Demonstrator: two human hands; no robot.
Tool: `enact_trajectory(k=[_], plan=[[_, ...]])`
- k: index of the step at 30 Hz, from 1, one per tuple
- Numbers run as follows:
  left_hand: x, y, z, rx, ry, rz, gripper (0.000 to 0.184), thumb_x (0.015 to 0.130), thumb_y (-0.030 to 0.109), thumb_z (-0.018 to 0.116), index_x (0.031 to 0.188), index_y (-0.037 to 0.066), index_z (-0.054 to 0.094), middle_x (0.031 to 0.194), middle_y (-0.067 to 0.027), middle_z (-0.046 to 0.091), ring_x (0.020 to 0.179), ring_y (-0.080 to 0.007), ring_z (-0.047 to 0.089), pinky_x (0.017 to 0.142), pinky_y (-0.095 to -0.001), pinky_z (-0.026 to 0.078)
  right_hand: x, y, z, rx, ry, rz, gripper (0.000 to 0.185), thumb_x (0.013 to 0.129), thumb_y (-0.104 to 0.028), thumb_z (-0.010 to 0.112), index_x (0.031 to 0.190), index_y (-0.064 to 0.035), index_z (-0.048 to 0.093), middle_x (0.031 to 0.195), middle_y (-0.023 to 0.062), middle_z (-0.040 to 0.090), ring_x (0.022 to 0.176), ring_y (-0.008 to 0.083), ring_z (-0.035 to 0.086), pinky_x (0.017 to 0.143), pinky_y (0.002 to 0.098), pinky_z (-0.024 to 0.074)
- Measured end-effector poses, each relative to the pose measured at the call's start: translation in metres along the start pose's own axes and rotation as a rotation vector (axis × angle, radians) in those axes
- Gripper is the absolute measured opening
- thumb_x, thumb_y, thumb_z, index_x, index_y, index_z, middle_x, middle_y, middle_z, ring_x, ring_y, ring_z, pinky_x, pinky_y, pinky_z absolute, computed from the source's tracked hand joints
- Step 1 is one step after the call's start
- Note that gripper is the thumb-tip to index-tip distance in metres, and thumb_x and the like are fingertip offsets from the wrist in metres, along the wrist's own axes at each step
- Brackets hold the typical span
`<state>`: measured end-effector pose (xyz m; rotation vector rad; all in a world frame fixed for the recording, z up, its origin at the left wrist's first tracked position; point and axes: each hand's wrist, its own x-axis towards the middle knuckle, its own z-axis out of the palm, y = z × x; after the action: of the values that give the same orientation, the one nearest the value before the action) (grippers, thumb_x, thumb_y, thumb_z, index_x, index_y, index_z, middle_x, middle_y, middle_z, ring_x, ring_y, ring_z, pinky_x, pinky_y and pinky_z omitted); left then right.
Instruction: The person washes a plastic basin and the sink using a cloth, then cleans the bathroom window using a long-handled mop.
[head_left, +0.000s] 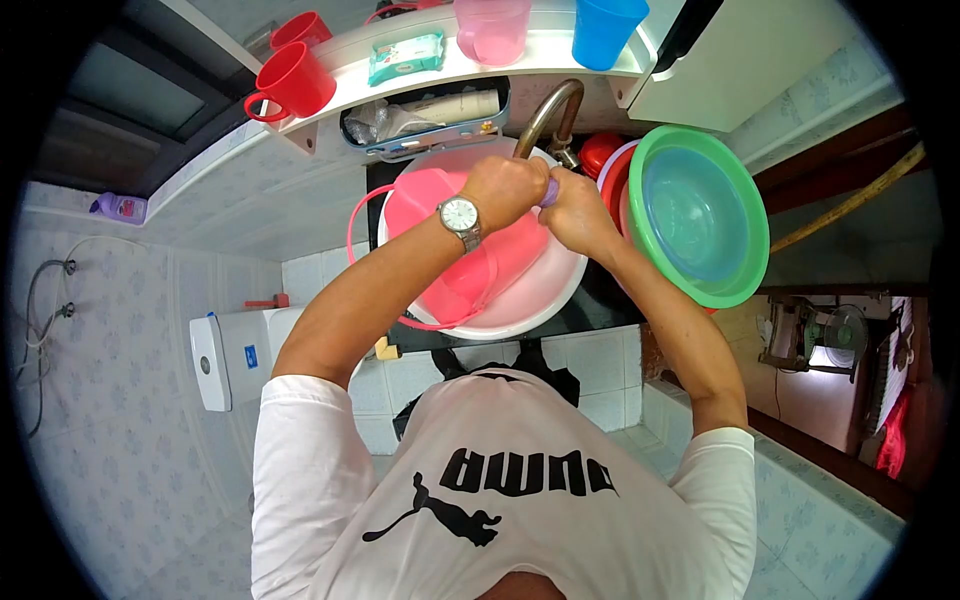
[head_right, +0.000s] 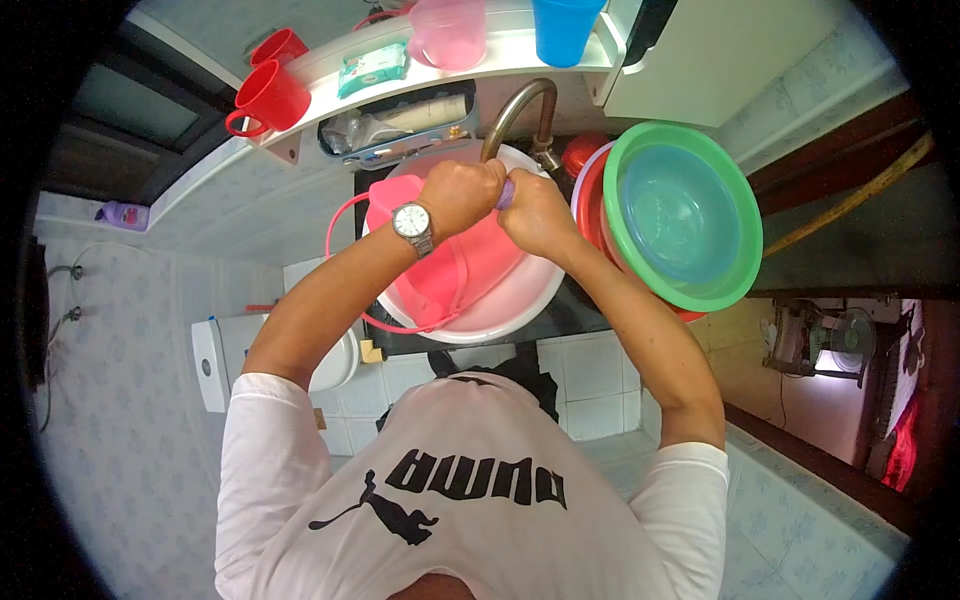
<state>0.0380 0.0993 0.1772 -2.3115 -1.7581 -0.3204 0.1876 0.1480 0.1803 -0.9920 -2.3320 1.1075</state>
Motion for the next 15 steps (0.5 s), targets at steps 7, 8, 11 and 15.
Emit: enact_trajectory(k=[7, 8, 11, 15], plan=[[-0.0033, -0.0015, 0.0010, 0.023, 0.077, 0.022, 0.011, 0.076, 0.013, 0.058, 0.071, 0.008, 0.050, 0.054, -0.0092, 0.058, 0.047, -0.0241, 0.061, 0.040, -0.0355, 0.048, -0.0040, -0.0058, -0.0012, -0.008, -0.006, -0.001, 0.022, 0.065, -0.004, 0.061, 0.085, 0.0037, 0.057, 0.083, 0.0268, 0.062, 0.084, 0.0439, 0.060, 0.076, 0.0475, 0.0464], [-0.0038, -0.0018, 0.0012, 0.033, 0.098, 0.034, 0.012, 0.076, 0.014, 0.059, 0.070, 0.008, 0.050, 0.053, -0.0084, 0.058, 0.046, -0.0236, 0.061, 0.040, -0.0351, 0.047, -0.0048, -0.0067, -0.0014, -0.006, -0.007, 0.001, 0.022, 0.065, -0.004, 0.061, 0.085, 0.0037, 0.057, 0.083, 0.0268, 0.062, 0.084, 0.0439, 0.060, 0.076, 0.0475, 0.0464], [-0.0048, -0.0030, 0.0023, 0.039, 0.132, 0.048, 0.012, 0.076, 0.014, 0.059, 0.070, 0.009, 0.050, 0.053, -0.0071, 0.057, 0.046, -0.0227, 0.060, 0.040, -0.0346, 0.047, -0.0063, -0.0080, -0.0017, -0.015, -0.019, 0.017, 0.024, 0.065, -0.004, 0.062, 0.087, 0.0035, 0.057, 0.086, 0.0267, 0.062, 0.086, 0.0432, 0.060, 0.077, 0.0470, 0.0461], [-0.0063, -0.0045, 0.0049, 0.033, 0.153, 0.061, 0.012, 0.076, 0.015, 0.059, 0.071, 0.009, 0.049, 0.053, -0.0061, 0.055, 0.045, -0.0218, 0.059, 0.040, -0.0349, 0.046, -0.0075, -0.0064, 0.0004, 0.031, -0.009, 0.021, 0.026, 0.064, -0.005, 0.062, 0.088, 0.0037, 0.057, 0.086, 0.0266, 0.062, 0.086, 0.0427, 0.060, 0.077, 0.0466, 0.0460]])
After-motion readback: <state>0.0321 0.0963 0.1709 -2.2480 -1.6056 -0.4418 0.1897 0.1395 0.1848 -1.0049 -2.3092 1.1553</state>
